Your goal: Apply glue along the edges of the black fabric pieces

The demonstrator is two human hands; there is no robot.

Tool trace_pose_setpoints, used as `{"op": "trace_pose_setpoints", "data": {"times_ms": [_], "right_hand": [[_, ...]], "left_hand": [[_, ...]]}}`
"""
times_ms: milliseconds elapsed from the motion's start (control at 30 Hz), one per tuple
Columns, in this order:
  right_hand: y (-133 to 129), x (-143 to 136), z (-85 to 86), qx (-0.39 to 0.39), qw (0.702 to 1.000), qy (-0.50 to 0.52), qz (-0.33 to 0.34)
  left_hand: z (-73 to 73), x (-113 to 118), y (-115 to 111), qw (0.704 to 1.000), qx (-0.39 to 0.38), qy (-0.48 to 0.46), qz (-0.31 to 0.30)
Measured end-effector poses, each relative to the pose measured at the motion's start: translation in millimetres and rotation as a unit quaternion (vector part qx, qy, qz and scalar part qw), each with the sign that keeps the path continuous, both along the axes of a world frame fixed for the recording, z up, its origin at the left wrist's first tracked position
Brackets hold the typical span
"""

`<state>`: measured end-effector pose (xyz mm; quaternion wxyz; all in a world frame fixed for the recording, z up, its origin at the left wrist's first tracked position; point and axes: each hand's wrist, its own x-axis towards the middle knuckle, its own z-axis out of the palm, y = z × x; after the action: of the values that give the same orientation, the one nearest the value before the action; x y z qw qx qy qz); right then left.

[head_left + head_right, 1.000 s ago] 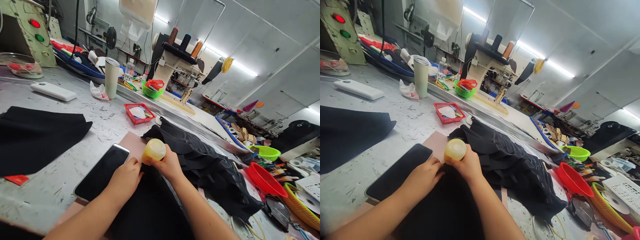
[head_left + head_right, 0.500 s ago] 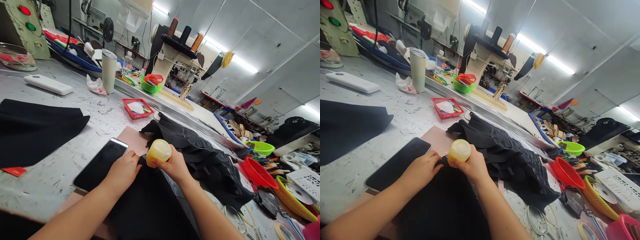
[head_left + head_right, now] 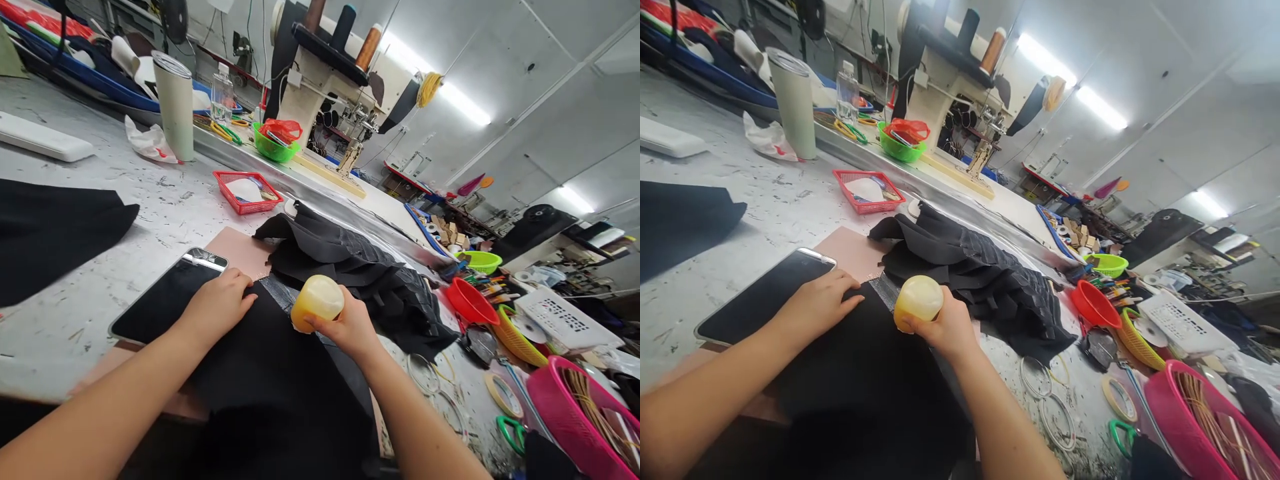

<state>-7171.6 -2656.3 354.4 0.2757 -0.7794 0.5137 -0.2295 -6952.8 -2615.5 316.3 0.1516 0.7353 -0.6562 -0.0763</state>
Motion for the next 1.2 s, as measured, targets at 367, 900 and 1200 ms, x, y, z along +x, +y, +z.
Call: {"op": "trace_pose_setpoints", "data": {"times_ms": [367, 900, 1200], "right_hand": [[23, -34, -2.3, 0.004, 0.999, -0.033, -0.01], [55, -82, 0.8, -0.003, 0.999, -0.028, -0.023], [80, -112, -3.3, -0.009, 0.999, -0.012, -0.05]], "left_hand": [[10.7, -8, -1, 0.999, -0.024, -0.009, 0.04], [24.0, -19, 2, 0.997, -0.025, -0.049, 0.047], [27.0, -22, 2, 0.997, -0.009, -0.055, 0.054]]}}
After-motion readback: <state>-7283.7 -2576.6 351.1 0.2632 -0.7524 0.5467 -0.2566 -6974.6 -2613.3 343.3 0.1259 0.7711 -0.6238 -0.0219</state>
